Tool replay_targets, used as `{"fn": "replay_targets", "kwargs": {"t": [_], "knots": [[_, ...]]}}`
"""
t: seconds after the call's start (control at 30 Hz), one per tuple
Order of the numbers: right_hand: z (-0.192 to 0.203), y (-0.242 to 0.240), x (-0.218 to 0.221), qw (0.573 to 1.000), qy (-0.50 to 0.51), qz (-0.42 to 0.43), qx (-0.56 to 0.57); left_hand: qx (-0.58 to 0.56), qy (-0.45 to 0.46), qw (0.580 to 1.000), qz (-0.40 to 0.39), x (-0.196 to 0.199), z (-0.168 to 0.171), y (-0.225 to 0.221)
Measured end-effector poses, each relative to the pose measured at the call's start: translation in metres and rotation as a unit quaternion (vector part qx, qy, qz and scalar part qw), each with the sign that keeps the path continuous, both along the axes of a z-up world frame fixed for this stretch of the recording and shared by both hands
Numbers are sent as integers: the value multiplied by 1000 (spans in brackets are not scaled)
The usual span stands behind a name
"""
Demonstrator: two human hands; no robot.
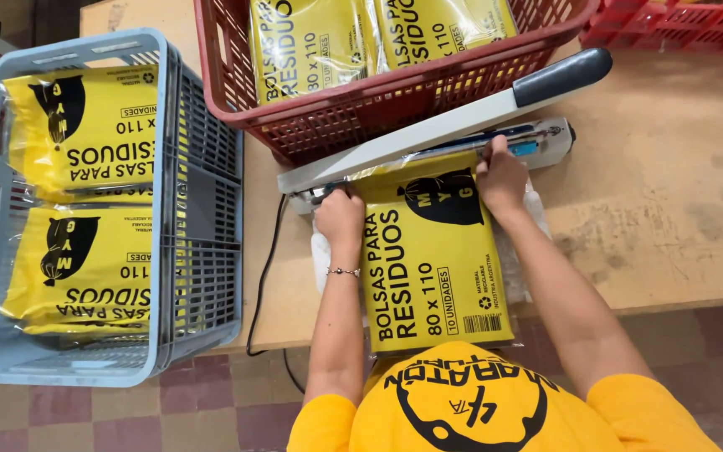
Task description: Sealing packs of plastic bags using a manual heat sealer and sorting them into crates.
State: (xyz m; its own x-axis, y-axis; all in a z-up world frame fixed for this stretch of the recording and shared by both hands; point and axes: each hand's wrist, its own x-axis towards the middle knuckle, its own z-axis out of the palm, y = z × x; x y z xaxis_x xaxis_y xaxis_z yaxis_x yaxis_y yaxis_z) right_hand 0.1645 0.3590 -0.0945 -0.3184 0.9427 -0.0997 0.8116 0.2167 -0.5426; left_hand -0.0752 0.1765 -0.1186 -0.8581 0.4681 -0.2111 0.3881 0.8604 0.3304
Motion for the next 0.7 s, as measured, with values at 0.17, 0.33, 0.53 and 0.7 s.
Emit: {"fn": "replay_targets", "kwargs": {"t": [0.17, 0.33, 0.53, 0.7], "knots": [[-50, 23, 3, 996, -64, 51, 40, -14, 1, 1000, 13, -11, -11, 0], [-83, 33, 7, 991, -77, 60, 94, -2, -29, 999, 30, -9, 4, -2], [-79, 32, 6, 988, -61, 69, 124, 43, 151, 988, 2, 5, 0, -13], [-87, 37, 7, 986, -75, 78, 130, 165, 420, 877, -164, 65, 7, 5]]}}
